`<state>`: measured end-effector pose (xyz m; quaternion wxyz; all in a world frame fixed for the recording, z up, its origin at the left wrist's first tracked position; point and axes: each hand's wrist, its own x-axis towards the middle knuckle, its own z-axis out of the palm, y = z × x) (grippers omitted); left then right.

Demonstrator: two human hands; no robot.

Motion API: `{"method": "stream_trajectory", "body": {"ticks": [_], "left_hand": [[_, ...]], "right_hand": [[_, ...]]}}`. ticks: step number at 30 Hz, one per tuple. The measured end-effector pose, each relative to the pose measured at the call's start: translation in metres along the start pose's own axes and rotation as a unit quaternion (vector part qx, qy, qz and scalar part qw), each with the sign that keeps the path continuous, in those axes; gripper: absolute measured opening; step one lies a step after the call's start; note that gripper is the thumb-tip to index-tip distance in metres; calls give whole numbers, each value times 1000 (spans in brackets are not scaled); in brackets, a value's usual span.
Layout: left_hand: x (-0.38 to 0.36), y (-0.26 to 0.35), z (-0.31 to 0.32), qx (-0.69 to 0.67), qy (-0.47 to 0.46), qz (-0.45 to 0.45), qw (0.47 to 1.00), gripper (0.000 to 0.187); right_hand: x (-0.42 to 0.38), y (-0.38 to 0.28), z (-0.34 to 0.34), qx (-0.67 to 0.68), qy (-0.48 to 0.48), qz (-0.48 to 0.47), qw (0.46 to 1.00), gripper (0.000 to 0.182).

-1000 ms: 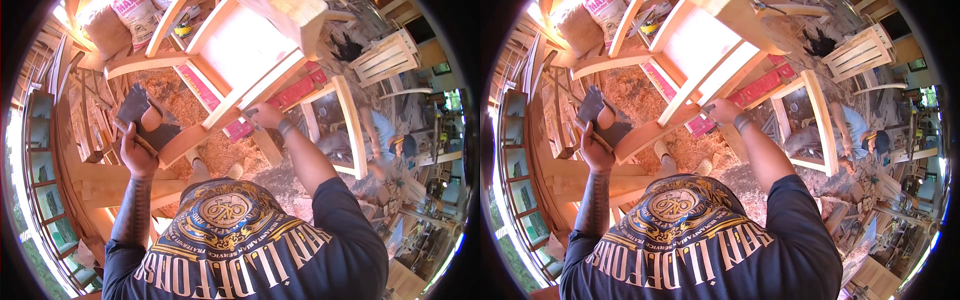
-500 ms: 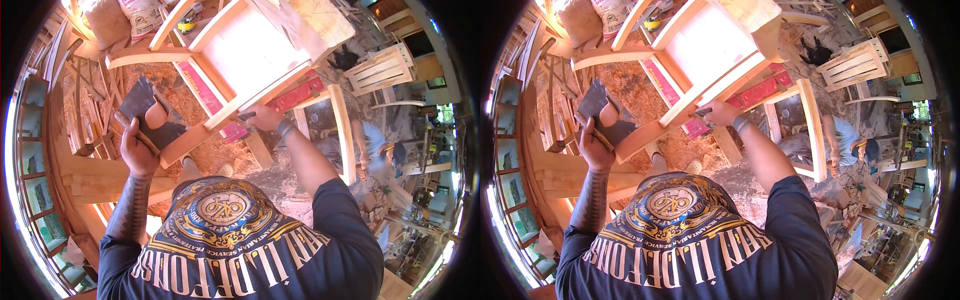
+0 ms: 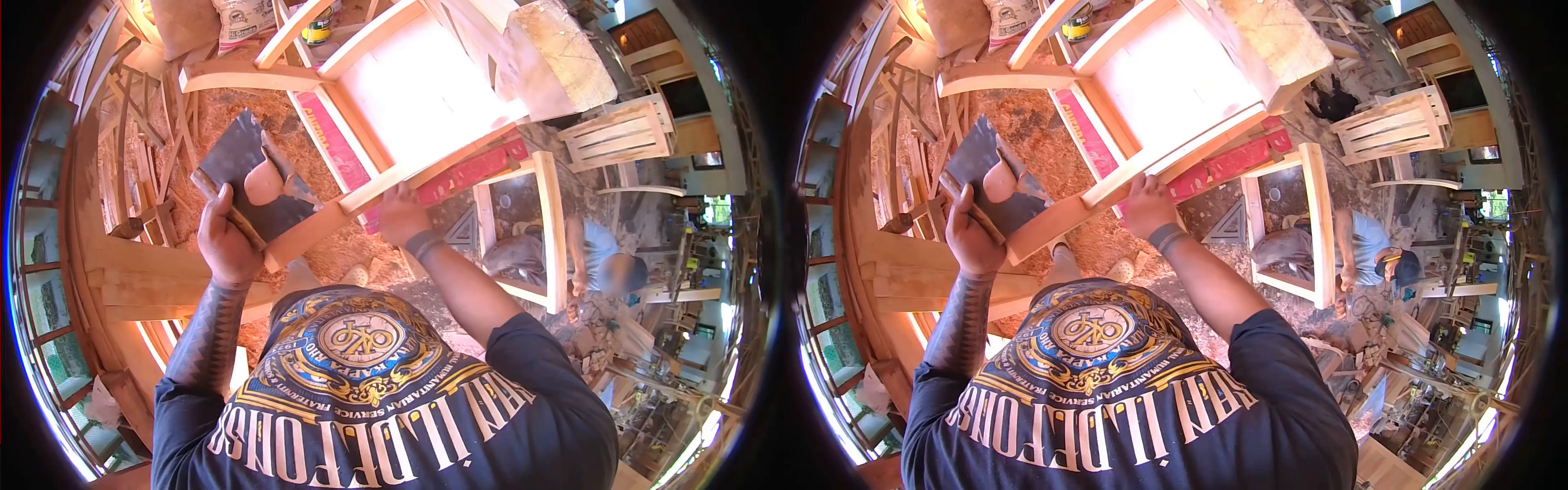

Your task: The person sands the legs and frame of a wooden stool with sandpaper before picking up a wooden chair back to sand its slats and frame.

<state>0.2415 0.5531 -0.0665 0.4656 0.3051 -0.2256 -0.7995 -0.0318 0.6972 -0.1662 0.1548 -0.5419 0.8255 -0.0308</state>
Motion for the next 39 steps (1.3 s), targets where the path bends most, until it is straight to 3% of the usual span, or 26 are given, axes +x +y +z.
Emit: {"method": "stream_trajectory", "body": {"ticks": [2, 5, 8, 11, 12, 15, 19, 22, 28, 31, 34, 37, 39], "left_hand": [[-1, 1, 2, -8, -10, -11, 1000, 36], [1, 2, -1, -13, -12, -9, 1000, 36], [2, -1, -5, -12, -12, -7, 1000, 36], [1, 1, 5, -12, -18, -9, 1000, 36], [-1, 1, 9, -12, -20, -8, 1000, 36], [-2, 2, 7, -18, -36, -7, 999, 36], [2, -3, -2, 12, -4, 10, 1000, 36], [0, 0, 4, 4, -6, -2, 1000, 37], [2, -1, -1, 7, -6, 7, 1000, 38], [2, 0, -3, 9, -8, 4, 1000, 39], [2, 1, 4, 4, -1, 9, 1000, 37], [-1, 4, 13, -14, -7, 4, 1000, 30], [-2, 5, 14, -16, -13, -3, 1000, 31]], "right_hand": [[3, 0, 17, -105, -3, -72, 992, 55], [-6, -1, 4, -46, 53, -67, 995, 51], [18, 26, -27, 106, -111, -35, 988, 46], [39, 71, -32, 203, -209, -49, 955, 38], [36, 77, -44, 261, -199, -66, 942, 42], [43, 91, -64, 248, -179, 18, 952, 43], [44, 79, -55, 182, -4, 1, 983, 34], [47, 64, -50, 171, 3, -5, 985, 31], [76, 80, 5, 100, 3, -136, 986, 27], [64, 67, -22, 194, -73, -13, 978, 23], [54, 64, -60, 219, -177, 6, 959, 25], [40, 69, -49, 393, -220, -60, 891, 32], [22, 78, -52, 381, -230, -52, 894, 38]]}}
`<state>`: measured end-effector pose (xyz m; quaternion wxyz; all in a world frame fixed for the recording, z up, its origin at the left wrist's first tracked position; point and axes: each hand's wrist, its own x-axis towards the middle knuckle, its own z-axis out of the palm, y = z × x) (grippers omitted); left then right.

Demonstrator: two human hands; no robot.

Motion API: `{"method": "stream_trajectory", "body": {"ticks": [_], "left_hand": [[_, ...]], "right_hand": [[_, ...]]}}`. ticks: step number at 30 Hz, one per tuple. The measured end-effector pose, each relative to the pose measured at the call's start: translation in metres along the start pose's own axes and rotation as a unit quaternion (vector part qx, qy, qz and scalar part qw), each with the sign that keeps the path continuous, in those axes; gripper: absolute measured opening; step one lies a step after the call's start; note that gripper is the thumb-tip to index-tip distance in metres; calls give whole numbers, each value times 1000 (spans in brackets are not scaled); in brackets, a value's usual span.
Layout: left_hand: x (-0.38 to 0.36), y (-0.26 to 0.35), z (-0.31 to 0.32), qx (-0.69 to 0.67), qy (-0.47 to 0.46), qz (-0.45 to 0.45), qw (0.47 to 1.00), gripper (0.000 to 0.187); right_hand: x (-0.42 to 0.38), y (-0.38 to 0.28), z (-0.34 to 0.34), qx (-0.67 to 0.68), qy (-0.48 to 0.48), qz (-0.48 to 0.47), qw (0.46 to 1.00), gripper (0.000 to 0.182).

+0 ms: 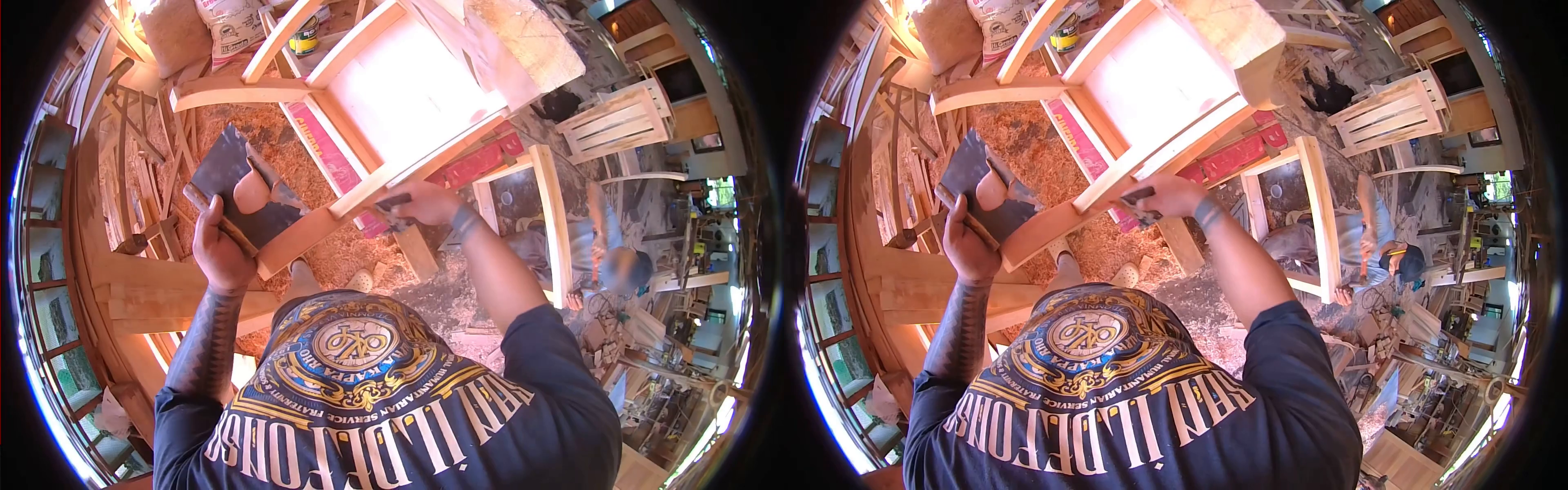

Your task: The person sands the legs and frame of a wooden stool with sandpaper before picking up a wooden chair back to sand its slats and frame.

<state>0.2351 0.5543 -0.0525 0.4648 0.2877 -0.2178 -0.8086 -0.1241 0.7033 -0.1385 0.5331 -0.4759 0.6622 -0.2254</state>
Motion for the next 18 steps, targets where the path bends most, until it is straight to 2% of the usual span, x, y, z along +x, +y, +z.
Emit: {"method": "stream_trajectory", "body": {"ticks": [1, 4, 7, 10, 15, 18], "left_hand": [[0, 0, -1, 2, 1, 1, 1000, 31], [0, 0, -5, 7, 6, 8, 1000, 31], [-1, 1, 0, 19, -2, 14, 1000, 31], [0, 2, -2, 31, -5, 22, 999, 30], [7, 1, -14, 53, 30, 34, 998, 31], [3, 2, -7, 30, -9, 16, 999, 33]], "right_hand": [[-9, 3, -3, -4, -4, 6, 1000, 41], [-13, 40, -12, 56, 110, 87, 989, 39], [-3, 55, -10, -99, 174, 92, 975, 38], [17, 54, -11, -64, 122, 65, 988, 37], [16, 29, -6, -78, 107, 42, 990, 37], [6, 8, 0, -27, 55, 11, 998, 38]]}}
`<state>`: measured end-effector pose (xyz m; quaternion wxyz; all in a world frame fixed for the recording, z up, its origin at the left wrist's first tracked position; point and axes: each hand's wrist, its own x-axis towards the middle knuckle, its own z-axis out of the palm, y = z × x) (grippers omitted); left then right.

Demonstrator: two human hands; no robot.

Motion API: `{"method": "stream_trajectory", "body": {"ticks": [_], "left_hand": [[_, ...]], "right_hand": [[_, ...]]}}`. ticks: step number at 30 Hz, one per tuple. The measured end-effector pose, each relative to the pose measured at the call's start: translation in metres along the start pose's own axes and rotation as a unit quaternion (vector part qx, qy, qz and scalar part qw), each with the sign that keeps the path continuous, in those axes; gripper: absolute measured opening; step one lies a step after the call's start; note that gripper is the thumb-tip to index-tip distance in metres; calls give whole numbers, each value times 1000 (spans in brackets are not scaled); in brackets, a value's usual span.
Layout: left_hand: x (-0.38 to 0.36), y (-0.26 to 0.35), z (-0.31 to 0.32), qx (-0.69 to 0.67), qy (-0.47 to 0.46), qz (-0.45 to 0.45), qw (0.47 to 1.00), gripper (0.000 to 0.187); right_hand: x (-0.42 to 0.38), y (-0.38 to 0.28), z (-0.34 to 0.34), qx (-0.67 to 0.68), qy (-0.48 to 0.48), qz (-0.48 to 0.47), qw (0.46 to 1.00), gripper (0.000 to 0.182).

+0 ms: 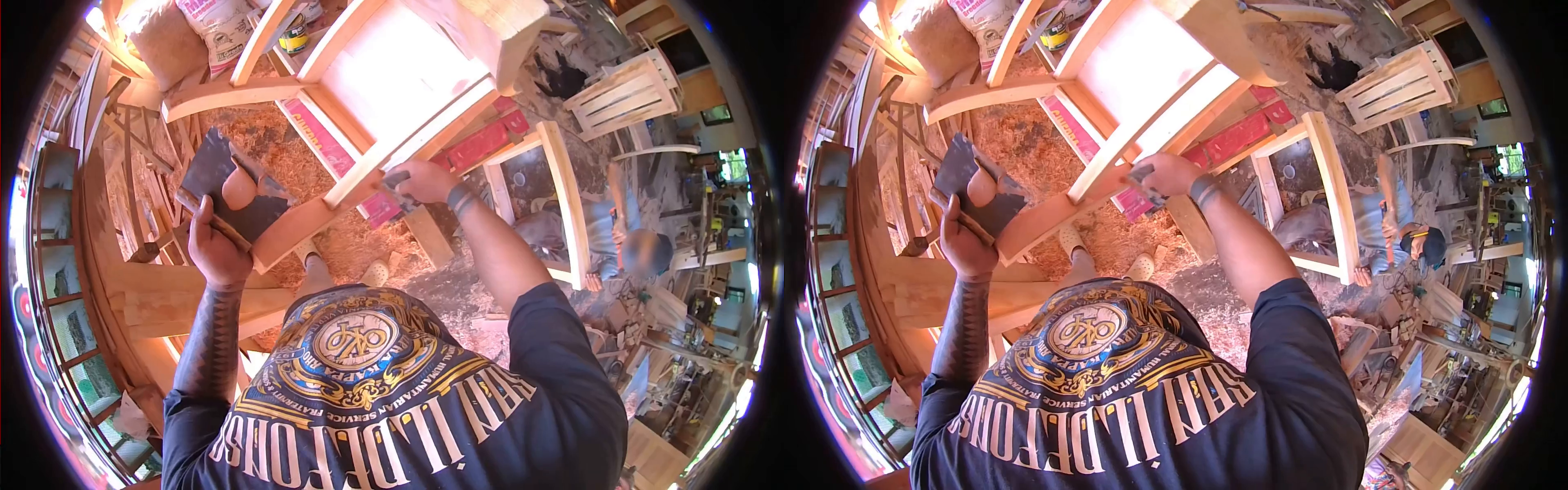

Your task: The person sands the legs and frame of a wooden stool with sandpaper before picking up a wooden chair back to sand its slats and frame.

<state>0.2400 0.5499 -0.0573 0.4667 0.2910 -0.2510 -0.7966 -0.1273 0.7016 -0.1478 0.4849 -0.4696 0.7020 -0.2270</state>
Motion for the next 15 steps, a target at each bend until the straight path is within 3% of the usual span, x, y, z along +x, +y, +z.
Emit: {"method": "stream_trajectory", "body": {"ticks": [2, 5, 11, 15], "left_hand": [[-1, 1, 7, 11, -7, 3, 1000, 35], [-2, 2, 8, 43, 11, 25, 999, 36], [0, 1, 6, 61, 12, 49, 997, 36], [0, 2, 5, 69, 16, 60, 996, 34]], "right_hand": [[-12, -25, -3, 23, -60, -50, 997, 38], [-9, -32, 1, -100, 41, -248, 963, 38], [-3, -17, 44, -79, 129, -264, 953, 35], [-6, -15, 64, -37, 127, -302, 944, 39]]}}
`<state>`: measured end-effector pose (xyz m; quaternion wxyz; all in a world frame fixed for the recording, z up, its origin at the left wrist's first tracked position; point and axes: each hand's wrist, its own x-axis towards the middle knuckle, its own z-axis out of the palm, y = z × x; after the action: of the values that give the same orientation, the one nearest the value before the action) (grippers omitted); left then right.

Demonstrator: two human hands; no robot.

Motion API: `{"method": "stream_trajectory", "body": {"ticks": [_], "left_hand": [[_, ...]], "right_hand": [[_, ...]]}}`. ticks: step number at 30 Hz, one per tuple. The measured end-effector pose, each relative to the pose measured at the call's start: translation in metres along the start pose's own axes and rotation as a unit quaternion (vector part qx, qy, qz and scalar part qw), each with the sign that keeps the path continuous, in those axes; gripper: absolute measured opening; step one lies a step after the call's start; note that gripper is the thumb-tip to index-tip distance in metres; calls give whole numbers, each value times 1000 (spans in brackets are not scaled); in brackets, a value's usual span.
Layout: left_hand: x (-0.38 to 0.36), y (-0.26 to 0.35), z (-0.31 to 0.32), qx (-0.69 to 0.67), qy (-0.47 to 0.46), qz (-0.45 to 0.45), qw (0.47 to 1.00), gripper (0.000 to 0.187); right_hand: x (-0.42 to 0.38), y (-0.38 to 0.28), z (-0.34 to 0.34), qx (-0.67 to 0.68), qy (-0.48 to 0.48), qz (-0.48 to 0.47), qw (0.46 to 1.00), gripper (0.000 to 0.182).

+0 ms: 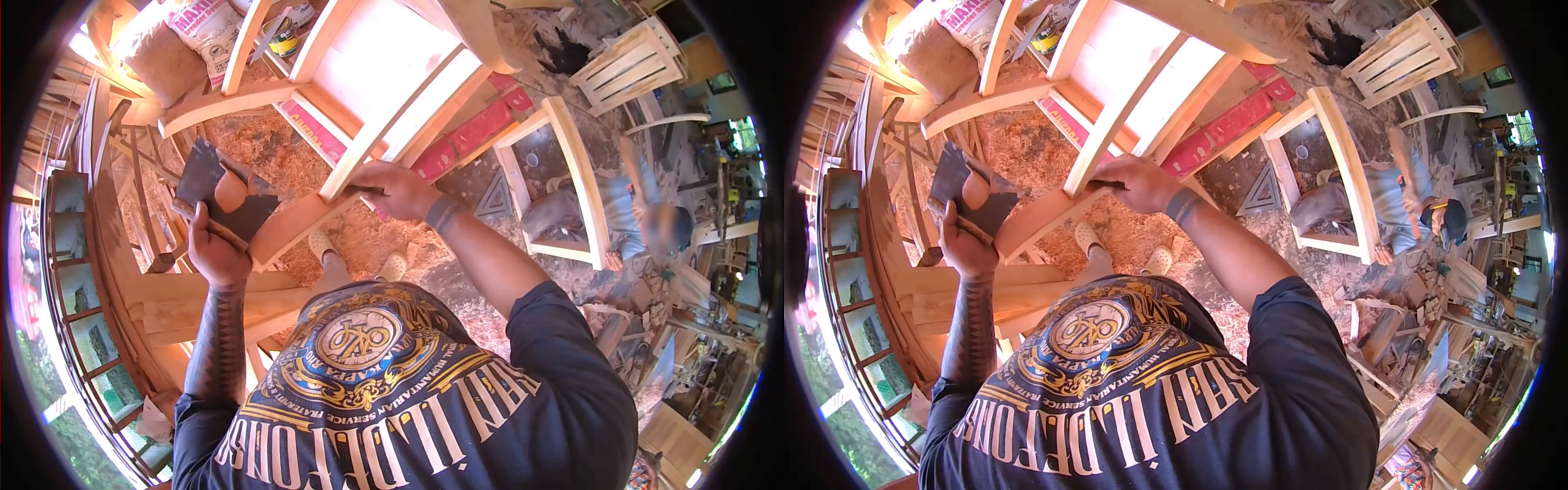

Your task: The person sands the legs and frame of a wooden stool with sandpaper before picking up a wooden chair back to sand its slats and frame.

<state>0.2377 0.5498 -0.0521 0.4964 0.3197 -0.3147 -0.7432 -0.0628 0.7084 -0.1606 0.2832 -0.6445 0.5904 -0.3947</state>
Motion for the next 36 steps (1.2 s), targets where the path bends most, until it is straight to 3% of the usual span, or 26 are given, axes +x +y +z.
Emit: {"method": "stream_trajectory", "body": {"ticks": [5, 8, 11, 14, 17, 21, 25, 28, 31, 36], "left_hand": [[1, -1, 2, -2, 6, 2, 1000, 32], [1, -2, 2, -4, 9, 9, 1000, 33], [2, -2, 0, -4, 0, 2, 1000, 34], [6, -1, -7, 16, 4, 1, 1000, 40], [4, 4, 1, 47, -2, 11, 999, 42], [9, 7, -3, 69, -6, 6, 998, 42], [12, 9, -1, 136, 20, 51, 989, 45], [6, 6, 7, 147, 33, 66, 986, 46], [9, 8, 5, 119, 13, 38, 992, 47], [13, 8, -7, 88, 1, 6, 996, 47]], "right_hand": [[-14, -39, -1, -71, 5, 15, 997, 49], [-24, -25, 6, -71, 4, 11, 997, 59], [-26, -18, -7, -56, -55, -9, 997, 53], [-19, -4, -34, -123, -162, -47, 978, 46], [-9, 11, -37, 24, -64, 80, 994, 37], [15, 26, -33, -70, -73, 103, 990, 44], [30, -13, -40, -7, -128, 114, 985, 51], [41, -24, -38, -56, -193, 140, 970, 51], [35, -26, -42, -41, -218, 125, 967, 51], [15, -23, -38, -16, -151, 17, 988, 49]]}}
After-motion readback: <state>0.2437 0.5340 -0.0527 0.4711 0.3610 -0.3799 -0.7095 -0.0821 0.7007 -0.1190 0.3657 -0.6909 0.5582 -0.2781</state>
